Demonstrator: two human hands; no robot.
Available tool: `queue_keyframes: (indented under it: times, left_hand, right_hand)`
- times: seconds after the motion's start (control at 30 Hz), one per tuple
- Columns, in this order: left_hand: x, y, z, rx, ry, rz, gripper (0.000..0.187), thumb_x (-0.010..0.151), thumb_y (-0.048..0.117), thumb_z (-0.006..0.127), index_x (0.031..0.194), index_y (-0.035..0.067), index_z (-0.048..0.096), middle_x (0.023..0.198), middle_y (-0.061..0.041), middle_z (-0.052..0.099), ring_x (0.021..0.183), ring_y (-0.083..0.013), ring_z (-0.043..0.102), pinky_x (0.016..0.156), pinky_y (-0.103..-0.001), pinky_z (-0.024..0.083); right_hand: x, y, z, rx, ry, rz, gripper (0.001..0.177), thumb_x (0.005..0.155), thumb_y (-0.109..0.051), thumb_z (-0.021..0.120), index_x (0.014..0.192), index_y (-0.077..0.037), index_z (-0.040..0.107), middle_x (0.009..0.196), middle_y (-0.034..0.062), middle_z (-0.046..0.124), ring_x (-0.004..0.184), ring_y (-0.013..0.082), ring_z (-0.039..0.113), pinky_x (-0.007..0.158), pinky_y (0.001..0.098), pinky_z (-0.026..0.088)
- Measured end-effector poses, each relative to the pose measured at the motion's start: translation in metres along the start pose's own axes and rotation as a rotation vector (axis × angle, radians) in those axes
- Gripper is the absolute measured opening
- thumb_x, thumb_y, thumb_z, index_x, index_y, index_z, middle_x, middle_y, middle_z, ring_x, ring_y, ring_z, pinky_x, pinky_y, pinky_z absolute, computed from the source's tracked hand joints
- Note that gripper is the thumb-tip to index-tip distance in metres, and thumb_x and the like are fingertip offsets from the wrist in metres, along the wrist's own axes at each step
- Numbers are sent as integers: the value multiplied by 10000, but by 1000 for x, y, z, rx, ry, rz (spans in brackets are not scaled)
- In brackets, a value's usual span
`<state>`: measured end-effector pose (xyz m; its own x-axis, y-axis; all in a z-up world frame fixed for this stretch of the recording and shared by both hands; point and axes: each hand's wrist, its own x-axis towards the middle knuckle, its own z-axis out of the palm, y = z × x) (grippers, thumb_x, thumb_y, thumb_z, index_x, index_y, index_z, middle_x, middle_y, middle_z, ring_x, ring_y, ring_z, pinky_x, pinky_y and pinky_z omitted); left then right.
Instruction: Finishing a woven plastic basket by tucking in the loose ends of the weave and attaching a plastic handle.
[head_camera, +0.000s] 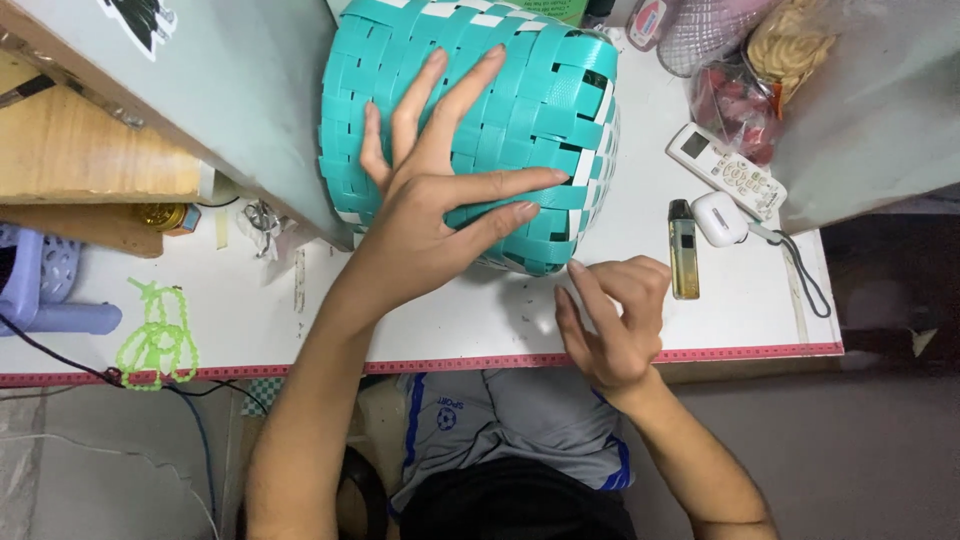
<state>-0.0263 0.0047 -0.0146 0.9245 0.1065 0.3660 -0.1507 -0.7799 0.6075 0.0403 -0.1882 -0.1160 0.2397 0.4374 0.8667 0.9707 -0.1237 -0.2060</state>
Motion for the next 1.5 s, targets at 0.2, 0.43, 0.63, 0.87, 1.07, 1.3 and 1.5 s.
queue_keyframes:
  times: [0.2,0.43,0.63,0.87,1.07,1.3,1.5]
  left_hand:
    - [-6,-8,17,186,125,127,514,853,648,472,1254,387,659,1549,-118,222,1480,-368,125,1156,-701,3]
    - [-3,-11,46,486,344,202,586,910,656,312,1310,335,597,1441,-121,428,1373,-368,388,1100,-604,173]
    - [-16,-49,47,200,622,230,292,960,48,629,1238,135,631,1367,-115,521,1367,-373,392,1184,-528,296]
    - [-32,-64,40,-486,589,-242,541,991,275,594,1350,18,281,1339,-230,258,1254,-325,223,1051,-474,152]
    - [-10,-28,12,-493,446,-8,142,869,190,711,788,127,613,582,67,562,496,-44,476,528,-214,465]
    - [20,50,-42,148,-481,138,86,955,64,559,911,-8,576,557,-103,676,926,-165,748,476,-317,559]
    - [-3,46,0,680,-308,262,201,834,70,705,1005,176,692,807,41,739,803,-190,677,852,-356,409]
  right_hand:
    - [-1,5,1,39,22,36,238,908,-53,660,1116,40,591,979,181,551,879,310,547,757,414,447]
    - [1,19,7,46,-47,150,849,878,-454,708,1475,-87,228,1477,212,272,1414,387,330,1190,533,349]
    - [22,23,11,228,-48,389,733,988,-456,500,1511,-60,174,1582,180,210,1518,336,217,1301,486,214]
    - [16,46,21,345,12,531,698,1022,-523,343,1517,-67,158,1552,183,227,1422,337,270,1180,488,279]
    - [-6,34,21,614,101,719,604,1029,-452,241,1499,-101,100,1481,233,268,1349,408,368,1104,566,348]
    - [-11,-9,5,912,-386,1023,538,953,-280,426,1405,-26,283,1382,169,465,1281,252,477,1073,396,426]
    - [-21,8,-26,631,-117,844,490,962,-207,485,1380,-24,306,1453,207,363,1228,342,533,1058,449,446]
